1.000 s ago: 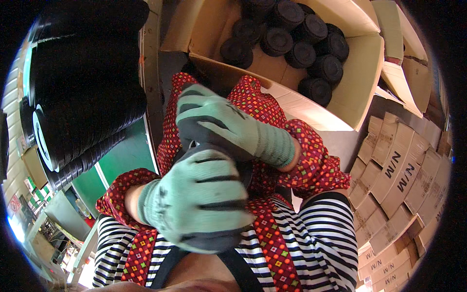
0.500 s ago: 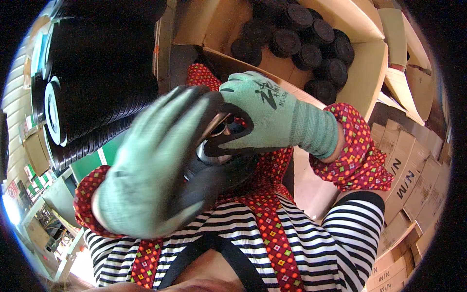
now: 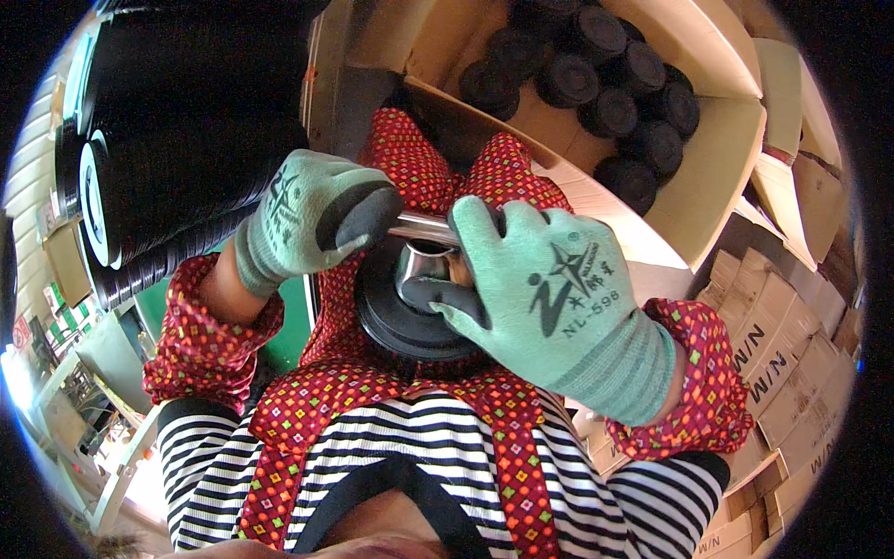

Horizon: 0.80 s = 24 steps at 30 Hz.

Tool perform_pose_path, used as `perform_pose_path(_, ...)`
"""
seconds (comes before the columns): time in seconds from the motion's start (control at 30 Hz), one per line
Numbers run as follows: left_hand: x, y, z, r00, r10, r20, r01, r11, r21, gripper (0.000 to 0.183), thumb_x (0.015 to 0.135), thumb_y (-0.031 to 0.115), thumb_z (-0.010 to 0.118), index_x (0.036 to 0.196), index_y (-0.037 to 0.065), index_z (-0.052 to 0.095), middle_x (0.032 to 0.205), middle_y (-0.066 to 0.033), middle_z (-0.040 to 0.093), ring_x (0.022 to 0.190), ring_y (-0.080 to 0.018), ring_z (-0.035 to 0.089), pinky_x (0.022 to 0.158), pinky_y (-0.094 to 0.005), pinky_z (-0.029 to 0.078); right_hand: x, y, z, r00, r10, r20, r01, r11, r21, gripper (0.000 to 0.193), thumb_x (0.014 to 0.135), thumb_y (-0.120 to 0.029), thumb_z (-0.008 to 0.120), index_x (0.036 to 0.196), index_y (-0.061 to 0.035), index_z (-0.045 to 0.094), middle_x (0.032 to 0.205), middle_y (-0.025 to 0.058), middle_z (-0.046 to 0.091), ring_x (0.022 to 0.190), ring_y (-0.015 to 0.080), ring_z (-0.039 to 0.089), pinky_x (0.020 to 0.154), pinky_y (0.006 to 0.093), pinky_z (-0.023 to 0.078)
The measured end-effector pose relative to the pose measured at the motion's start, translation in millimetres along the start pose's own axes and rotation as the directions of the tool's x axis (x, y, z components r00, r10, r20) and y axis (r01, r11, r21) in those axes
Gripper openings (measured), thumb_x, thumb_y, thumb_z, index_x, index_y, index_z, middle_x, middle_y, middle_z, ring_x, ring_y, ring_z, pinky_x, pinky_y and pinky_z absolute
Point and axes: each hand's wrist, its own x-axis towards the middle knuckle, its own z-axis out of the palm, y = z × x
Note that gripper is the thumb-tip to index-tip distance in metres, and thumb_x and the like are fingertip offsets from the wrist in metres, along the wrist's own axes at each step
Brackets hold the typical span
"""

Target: The person repeatedly picks up black plastic containers and lids, inserts a metal rod into the container opening, and places the assembled units on a green workbench. The person handles items one at a time and stacks them in rows.

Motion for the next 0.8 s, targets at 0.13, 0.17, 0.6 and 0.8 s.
perform_pose_path(0.13, 0.9, -28.9, 17.7, 0.99, 0.089, -0.109, -0.097, 0.993, -0.07, 0.044, 0.066, 0.021, 0.078, 0.106, 0.005, 0.071, 0.087, -0.0194, 0.07, 0.083, -0.0444, 0.069, 0.072, -0.0472, 0.055, 5.6, -13.9, -2.7, 0.998, 0.057, 0.015, -0.054, 0.987, -0.152, 0.056, 0.085, -0.056, 0.075, 0.114, -0.0117, 0.059, 0.083, 0.0045, 0.062, 0.072, 0.0236, 0.068, 0.06, 0.0418, 0.05)
perform_pose_path(0.17, -0.7, -32.0, 20.6, 0.989, 0.094, -0.111, -0.103, 0.992, -0.07, 0.043, 0.066, 0.021, 0.078, 0.105, 0.005, 0.071, 0.088, -0.0193, 0.071, 0.084, -0.0444, 0.069, 0.073, -0.0471, 0.056, 7.6, -14.4, 1.4, 0.999, 0.035, -0.015, -0.037, 0.984, -0.177, 0.056, 0.084, -0.057, 0.076, 0.113, -0.0113, 0.06, 0.083, 0.0052, 0.063, 0.072, 0.0236, 0.068, 0.06, 0.0418, 0.049)
perform_pose_path(0.6, -97.8, -22.6, 30.2, 0.732, -0.298, -0.613, 0.353, 0.935, -0.033, 0.032, 0.083, 0.018, 0.086, 0.108, 0.005, 0.071, 0.093, -0.0184, 0.072, 0.083, -0.0366, 0.073, 0.071, -0.04, 0.057, -25.2, 0.0, 48.9, 0.911, -0.08, -0.403, 0.161, 0.972, 0.171, 0.08, 0.079, -0.042, 0.084, 0.148, -0.0104, 0.059, 0.154, 0.0213, 0.048, 0.145, 0.0454, 0.038, 0.121, 0.0596, 0.029)
perform_pose_path(0.8, -200.0, -81.1, 119.0, 0.478, -0.416, -0.774, 0.652, 0.758, -0.006, 0.025, 0.09, 0.033, 0.079, 0.094, 0.01, 0.073, 0.087, -0.0148, 0.073, 0.079, -0.0371, 0.071, 0.068, -0.044, 0.055, -12.9, 24.8, 102.9, 0.943, 0.054, -0.328, 0.138, 0.833, 0.535, 0.071, 0.082, -0.029, 0.089, 0.139, 0.0013, 0.059, 0.14, 0.0151, 0.062, 0.131, 0.0286, 0.059, 0.113, 0.0384, 0.045)
